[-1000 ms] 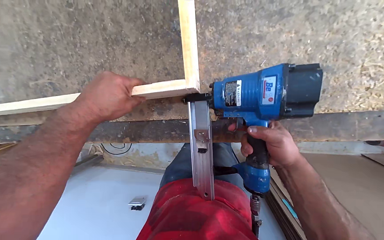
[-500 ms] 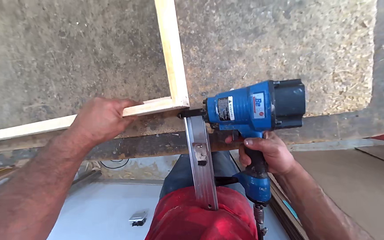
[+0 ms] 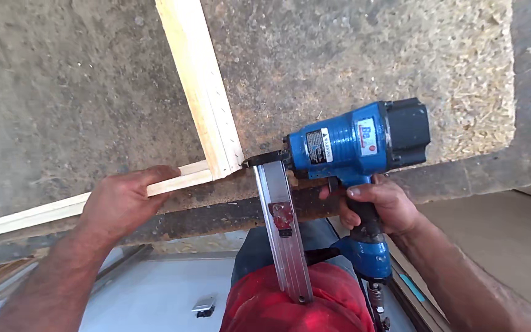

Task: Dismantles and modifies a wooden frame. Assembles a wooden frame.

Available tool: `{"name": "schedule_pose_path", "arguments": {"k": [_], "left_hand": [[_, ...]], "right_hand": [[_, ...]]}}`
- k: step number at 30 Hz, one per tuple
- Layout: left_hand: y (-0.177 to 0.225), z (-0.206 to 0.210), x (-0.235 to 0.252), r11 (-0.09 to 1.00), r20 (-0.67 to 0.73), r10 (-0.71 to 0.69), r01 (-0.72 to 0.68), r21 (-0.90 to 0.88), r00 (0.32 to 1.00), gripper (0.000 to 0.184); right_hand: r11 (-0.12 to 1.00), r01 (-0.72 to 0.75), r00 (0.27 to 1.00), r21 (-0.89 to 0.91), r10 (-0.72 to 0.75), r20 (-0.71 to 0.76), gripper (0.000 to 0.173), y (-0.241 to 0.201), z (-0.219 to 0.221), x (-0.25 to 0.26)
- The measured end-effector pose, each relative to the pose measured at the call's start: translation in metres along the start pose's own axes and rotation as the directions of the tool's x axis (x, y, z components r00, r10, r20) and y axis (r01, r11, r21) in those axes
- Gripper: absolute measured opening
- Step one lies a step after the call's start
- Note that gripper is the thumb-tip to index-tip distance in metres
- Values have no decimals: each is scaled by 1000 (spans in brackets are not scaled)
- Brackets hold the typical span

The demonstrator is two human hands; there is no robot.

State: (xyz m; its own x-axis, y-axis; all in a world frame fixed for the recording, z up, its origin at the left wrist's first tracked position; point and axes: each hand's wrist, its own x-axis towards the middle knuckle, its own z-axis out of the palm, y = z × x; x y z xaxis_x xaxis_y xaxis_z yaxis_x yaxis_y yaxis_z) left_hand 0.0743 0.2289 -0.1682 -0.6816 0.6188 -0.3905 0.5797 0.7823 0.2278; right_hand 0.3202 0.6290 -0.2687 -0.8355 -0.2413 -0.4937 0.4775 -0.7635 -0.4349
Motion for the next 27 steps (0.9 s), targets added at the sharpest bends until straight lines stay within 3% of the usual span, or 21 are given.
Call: {"name": "schedule_pose_path", "arguments": {"k": [9, 12, 15, 22, 27], "left_hand": [[1, 1, -1, 999, 3, -7, 7, 38, 1000, 33], [1, 1, -1, 991, 27, -50, 46, 122, 998, 49], [0, 2, -1, 986, 33, -40, 35, 160, 999, 53], [-3, 3, 0, 987, 9, 9, -10, 161, 1000, 51], [-1, 2, -1, 987, 19, -5, 2, 163, 1000, 51]], "right_hand": [[997, -58, 997, -40, 60, 52, 29, -10, -10, 9], [987, -120, 992, -103, 123, 24, 24, -16, -6, 10], [972, -172, 984, -159, 176, 14, 24, -19, -7, 13], [993, -98, 990, 60, 91, 105, 31, -17, -20, 4], [991, -109, 982, 84, 94, 161, 30, -11, -21, 7]]}}
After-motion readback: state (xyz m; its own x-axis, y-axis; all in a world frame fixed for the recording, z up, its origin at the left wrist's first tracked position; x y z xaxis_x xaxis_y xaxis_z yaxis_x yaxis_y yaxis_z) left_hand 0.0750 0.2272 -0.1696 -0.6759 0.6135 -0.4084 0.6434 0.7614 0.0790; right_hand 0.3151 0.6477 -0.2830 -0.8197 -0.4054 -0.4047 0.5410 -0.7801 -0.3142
